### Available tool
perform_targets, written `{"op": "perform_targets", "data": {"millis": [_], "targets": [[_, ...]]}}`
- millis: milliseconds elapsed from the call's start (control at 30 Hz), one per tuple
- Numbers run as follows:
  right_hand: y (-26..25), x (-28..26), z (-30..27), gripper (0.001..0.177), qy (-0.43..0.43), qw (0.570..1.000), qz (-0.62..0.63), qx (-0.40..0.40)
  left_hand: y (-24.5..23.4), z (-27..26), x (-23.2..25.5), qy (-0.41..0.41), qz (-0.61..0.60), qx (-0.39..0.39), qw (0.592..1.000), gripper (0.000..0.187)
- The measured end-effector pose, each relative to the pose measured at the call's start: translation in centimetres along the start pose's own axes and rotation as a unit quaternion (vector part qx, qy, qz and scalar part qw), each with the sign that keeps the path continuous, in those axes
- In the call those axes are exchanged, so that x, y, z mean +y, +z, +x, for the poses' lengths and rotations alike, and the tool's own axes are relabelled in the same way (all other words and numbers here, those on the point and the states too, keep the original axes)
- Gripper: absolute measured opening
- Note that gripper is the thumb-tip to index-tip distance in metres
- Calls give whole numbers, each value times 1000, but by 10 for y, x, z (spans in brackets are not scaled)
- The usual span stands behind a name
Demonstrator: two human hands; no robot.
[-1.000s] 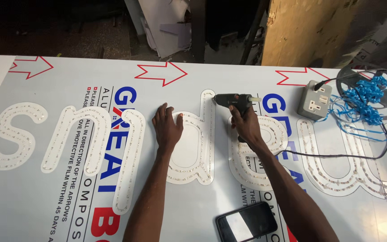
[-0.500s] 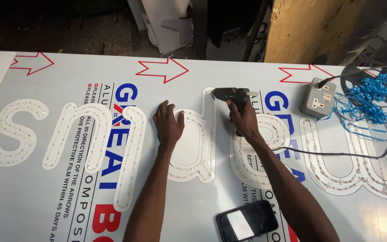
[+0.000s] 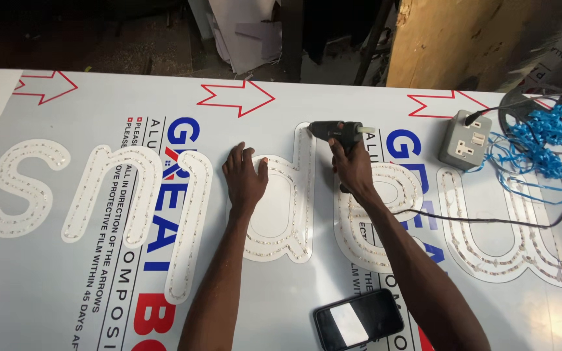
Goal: The person uses a hot glue gun to apply glue along the edges of white letter cutouts spelling 'Sneakers' on a large white board. The person holds the letters in place with one hand while applying glue with the other.
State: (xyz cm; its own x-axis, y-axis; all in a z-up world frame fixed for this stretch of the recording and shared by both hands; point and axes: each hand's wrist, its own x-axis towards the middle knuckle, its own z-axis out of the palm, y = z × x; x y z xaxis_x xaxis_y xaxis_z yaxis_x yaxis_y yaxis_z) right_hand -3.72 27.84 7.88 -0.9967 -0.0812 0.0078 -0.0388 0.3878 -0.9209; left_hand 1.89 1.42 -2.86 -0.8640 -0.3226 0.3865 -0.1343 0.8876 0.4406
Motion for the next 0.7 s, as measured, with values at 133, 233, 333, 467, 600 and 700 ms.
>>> {"op": "perform_targets", "data": {"millis": [133,233,333,467,600,700], "targets": [[-3,8,-3,48,-8,1000,-2,-6,-8,1,6,-5,4,-10,1000,38],[-3,11,-5,45,-6,1000,-3,-9,-8,-3,7,-11,5,-14,1000,39],[-3,3,0,41,2,1000,3,-3,-6,2,7,-19,5,-22,1000,39],[-1,5,6,42,-6,1000,13,-15,-3,1,2,0,14,2,1000,38],[-7,4,0,40,4,1000,6,-30,0,1,-2,12,7,9,1000,39],[-23,9,-10,60,20,996,50,-74,0,-1,-3,25,12,19,999,39]]}}
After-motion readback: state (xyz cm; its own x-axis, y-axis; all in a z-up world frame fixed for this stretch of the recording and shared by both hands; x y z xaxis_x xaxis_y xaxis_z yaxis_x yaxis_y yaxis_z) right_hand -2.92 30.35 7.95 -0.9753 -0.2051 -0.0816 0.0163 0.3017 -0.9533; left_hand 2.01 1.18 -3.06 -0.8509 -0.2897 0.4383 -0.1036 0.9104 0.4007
